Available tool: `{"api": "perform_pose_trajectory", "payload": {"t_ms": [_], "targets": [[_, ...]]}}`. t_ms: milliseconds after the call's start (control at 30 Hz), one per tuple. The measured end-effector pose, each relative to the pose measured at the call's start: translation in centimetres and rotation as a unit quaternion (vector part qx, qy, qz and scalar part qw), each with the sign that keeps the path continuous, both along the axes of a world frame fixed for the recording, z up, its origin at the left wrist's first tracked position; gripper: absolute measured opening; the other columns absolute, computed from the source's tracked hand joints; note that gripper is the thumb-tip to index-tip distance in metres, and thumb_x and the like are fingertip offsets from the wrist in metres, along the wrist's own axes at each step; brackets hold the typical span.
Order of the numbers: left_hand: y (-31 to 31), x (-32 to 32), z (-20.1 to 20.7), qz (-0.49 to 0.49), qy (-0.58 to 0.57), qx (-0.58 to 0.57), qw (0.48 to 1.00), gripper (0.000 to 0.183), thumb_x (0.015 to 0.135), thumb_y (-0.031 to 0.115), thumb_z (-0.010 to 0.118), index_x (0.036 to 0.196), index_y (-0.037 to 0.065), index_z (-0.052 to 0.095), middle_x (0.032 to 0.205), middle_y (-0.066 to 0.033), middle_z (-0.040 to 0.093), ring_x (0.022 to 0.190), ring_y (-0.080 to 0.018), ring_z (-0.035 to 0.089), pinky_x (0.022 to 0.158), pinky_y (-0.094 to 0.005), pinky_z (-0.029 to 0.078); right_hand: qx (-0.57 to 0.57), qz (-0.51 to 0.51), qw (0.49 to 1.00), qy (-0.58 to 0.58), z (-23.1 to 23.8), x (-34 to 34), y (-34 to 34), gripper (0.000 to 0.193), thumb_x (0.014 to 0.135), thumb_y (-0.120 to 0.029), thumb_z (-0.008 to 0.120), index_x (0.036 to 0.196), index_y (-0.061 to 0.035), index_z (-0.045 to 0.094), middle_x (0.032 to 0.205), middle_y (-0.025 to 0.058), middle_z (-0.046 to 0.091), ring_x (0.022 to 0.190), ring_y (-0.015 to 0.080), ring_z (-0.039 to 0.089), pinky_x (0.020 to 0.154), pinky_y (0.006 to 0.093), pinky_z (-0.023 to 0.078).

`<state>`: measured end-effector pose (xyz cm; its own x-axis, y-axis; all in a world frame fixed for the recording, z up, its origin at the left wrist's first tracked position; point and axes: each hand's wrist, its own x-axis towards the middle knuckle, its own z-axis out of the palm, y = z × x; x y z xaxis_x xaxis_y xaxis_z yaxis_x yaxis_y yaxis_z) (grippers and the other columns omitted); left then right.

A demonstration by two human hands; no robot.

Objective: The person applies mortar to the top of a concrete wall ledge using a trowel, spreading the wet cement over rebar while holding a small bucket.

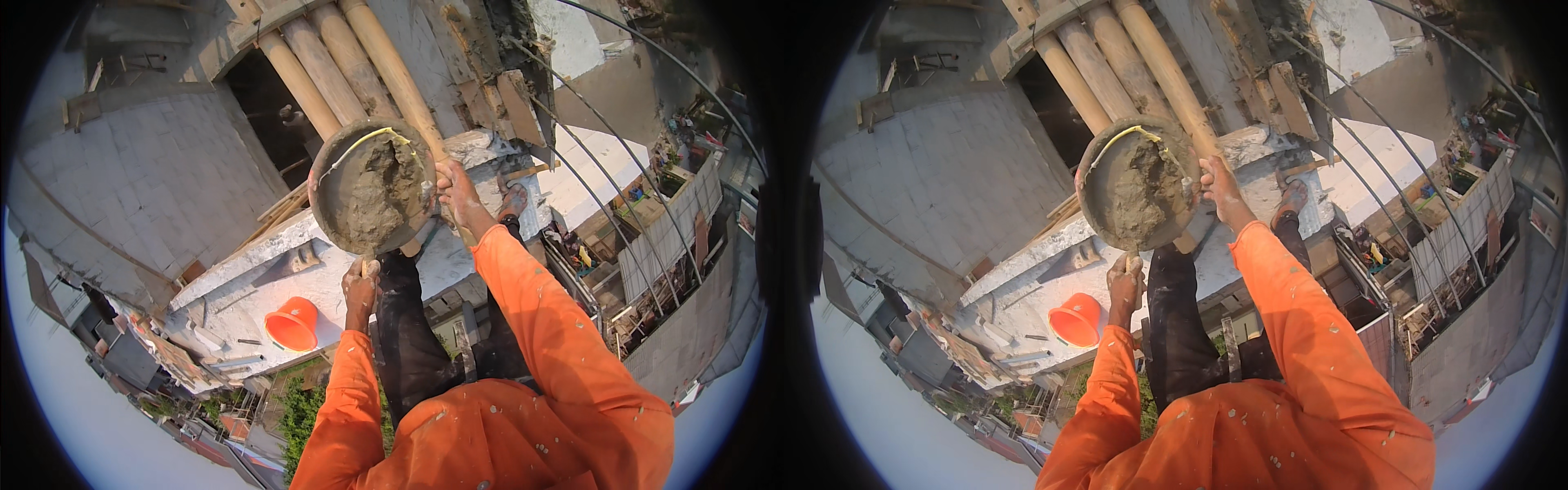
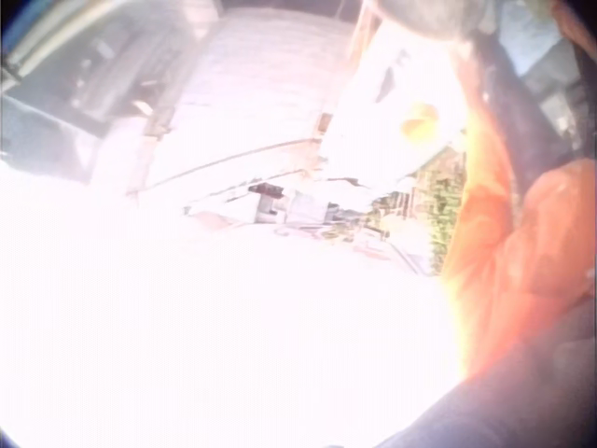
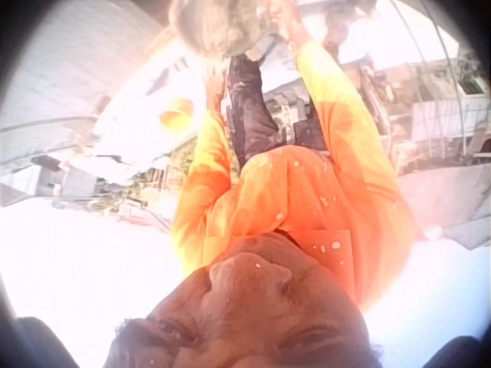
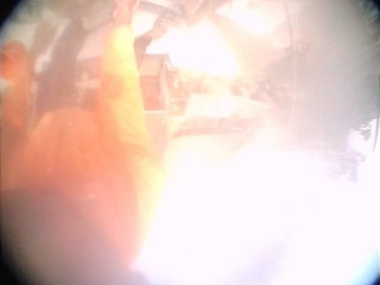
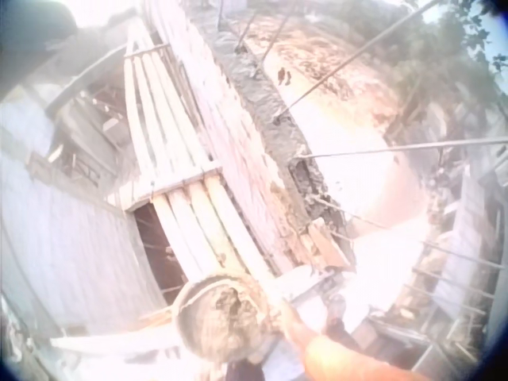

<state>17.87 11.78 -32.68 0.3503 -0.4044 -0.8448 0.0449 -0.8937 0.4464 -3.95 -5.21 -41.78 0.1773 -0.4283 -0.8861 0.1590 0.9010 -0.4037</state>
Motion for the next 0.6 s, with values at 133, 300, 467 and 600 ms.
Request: {"api": "perform_pose_trajectory", "payload": {"t_ms": [133,300,467,600], "targets": [[2.4,0.2,1.3,0.001,-0.006,0.003,1.0,0.035,0.085,0.019,0.063,0.116,0.003,0.06,0.063,-0.0033,0.054,0.048,-0.0117,0.049,0.045,-0.0258,0.042,0.009,-0.01,1.0,-0.004,0.3,0.0,0.2,0.075,0.09,-0.061,0.033,0.141,-0.0055,0.038,0.107,0.007,0.044,0.108,0.0241,0.041,0.095,0.0376,0.03],[3.4,-0.9,3.4,0.014,-0.014,0.017,1.0,0.031,0.086,0.019,0.063,0.112,0.003,0.061,0.063,-0.0028,0.055,0.048,-0.0117,0.05,0.046,-0.0267,0.042,0.015,-0.011,1.0,-0.008,-0.4,-0.2,0.3,0.074,0.09,-0.061,0.032,0.143,-0.009,0.035,0.116,0.0105,0.041,0.118,0.0284,0.038,0.101,0.042,0.026],[4.4,-1.2,4.1,0.021,-0.005,0.007,1.0,0.029,0.086,0.019,0.063,0.11,0.002,0.062,0.062,-0.0028,0.055,0.048,-0.0121,0.05,0.045,-0.0266,0.041,0.008,-0.024,1.0,0.018,0.0,-0.1,0.6,0.076,0.087,-0.062,0.039,0.141,-0.0097,0.036,0.116,0.0126,0.042,0.116,0.031,0.043,0.101,0.0446,0.027],[4.9,-1.1,4.3,0.002,-0.005,0.004,1.0,0.032,0.085,0.02,0.063,0.111,0.001,0.061,0.064,-0.0038,0.056,0.049,-0.0127,0.051,0.046,-0.0272,0.042,0.006,-0.032,0.999,0.03,0.1,-0.4,0.7,0.079,0.083,-0.062,0.046,0.14,-0.0087,0.036,0.118,0.0144,0.042,0.109,0.033,0.049,0.1,0.0455,0.029]]}}
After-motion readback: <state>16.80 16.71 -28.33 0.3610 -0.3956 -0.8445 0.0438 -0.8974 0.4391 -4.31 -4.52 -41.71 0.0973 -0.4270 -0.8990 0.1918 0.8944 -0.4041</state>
